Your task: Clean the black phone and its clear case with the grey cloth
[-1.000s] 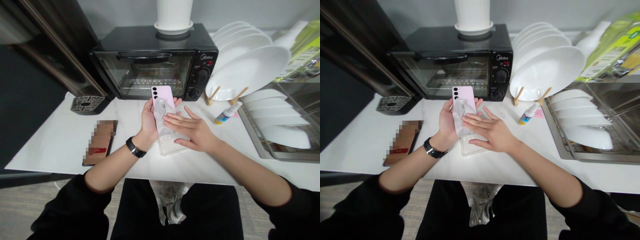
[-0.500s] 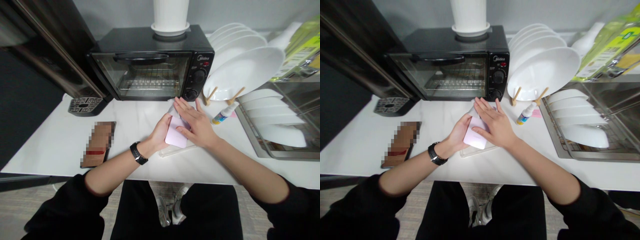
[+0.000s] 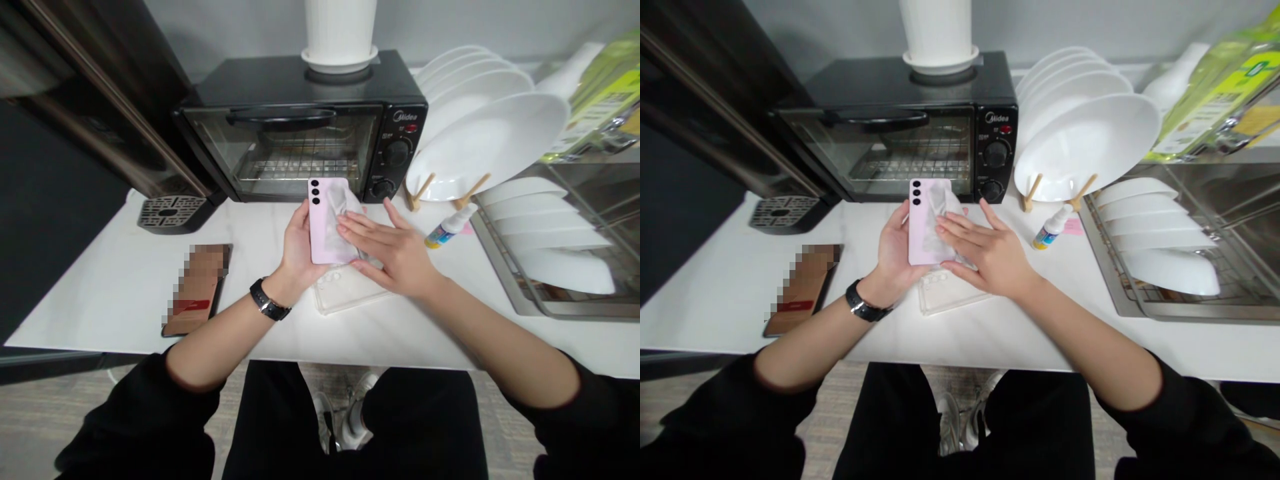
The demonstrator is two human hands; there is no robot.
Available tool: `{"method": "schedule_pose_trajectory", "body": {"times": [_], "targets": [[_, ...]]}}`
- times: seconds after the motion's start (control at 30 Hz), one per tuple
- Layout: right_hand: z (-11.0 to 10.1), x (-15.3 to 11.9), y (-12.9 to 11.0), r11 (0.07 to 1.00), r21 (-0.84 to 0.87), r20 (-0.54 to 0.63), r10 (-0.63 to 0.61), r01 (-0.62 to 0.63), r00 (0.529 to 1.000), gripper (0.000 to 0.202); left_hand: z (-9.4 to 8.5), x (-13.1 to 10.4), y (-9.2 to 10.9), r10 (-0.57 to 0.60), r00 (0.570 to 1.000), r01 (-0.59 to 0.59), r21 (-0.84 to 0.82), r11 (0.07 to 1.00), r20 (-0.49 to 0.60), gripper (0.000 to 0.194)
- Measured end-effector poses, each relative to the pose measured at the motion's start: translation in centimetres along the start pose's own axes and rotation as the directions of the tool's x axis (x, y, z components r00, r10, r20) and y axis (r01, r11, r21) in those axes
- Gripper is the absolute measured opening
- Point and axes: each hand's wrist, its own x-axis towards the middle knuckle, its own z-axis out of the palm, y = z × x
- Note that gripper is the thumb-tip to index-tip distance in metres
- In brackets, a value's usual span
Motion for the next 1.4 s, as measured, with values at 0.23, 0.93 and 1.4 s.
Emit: {"method": "schedule_pose_trajectory", "body": {"times": [0.23,0.93,1.4], "targets": [[0.4,-0.2,1.1,0.982,-0.077,0.023,0.174,-0.171,0.985,0.078,0.0,-0.1,-2.0,-0.163,0.986,0.166,0.102,0.981,-0.035,0.039],[0.6,-0.1,-0.3,0.986,0.117,-0.03,-0.114,0.117,0.993,0.047,0.0,-0.1,-0.1,-0.024,0.999,0.024,-0.02,1.0,0.024,0.065],[0.5,-0.3,1.9,0.974,-0.024,0.06,0.227,-0.226,0.972,0.086,-0.4,-0.3,-2.9,-0.263,0.963,0.255,0.115,0.96,0.062,0.037]]}}
